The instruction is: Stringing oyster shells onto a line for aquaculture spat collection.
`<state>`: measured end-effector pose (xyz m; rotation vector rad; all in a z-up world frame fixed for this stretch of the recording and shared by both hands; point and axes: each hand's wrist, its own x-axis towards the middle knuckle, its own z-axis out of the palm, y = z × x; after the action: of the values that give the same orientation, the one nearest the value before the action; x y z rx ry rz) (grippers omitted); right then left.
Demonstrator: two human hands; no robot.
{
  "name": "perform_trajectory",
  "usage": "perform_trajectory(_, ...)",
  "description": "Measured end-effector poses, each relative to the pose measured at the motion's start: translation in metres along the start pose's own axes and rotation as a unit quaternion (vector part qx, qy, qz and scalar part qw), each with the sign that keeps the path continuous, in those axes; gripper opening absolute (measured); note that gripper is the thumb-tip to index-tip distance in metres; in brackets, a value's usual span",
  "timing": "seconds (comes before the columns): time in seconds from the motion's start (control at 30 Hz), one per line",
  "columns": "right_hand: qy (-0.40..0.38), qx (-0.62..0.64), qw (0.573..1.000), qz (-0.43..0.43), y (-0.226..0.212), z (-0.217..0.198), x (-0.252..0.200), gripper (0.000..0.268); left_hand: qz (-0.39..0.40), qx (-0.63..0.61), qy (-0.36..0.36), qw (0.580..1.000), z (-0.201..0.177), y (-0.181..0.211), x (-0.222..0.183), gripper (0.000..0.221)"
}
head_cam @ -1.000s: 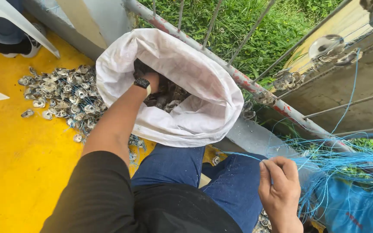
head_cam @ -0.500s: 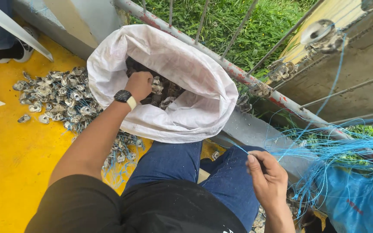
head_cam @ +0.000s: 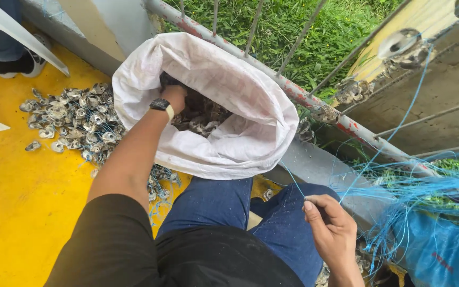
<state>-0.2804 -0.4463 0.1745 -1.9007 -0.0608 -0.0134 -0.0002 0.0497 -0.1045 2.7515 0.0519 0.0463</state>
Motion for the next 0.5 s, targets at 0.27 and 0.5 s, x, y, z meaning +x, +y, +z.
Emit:
perform_trajectory(0.27, -0.004, -0.029, 0.999, 0.024, 0.009, 0.001, 0.012, 0.012, -0.047, 0.109, -0.070, 0.990, 0.105, -0.017, 0.046, 0.026)
perform_trajectory(0.5, -0.009, -0.053, 0.998, 0.034, 0.004, -0.001, 0.017, 0.011, -0.082, -0.012, -0.009, 0.996, 0.010, 0.049, -0.010, 0.029)
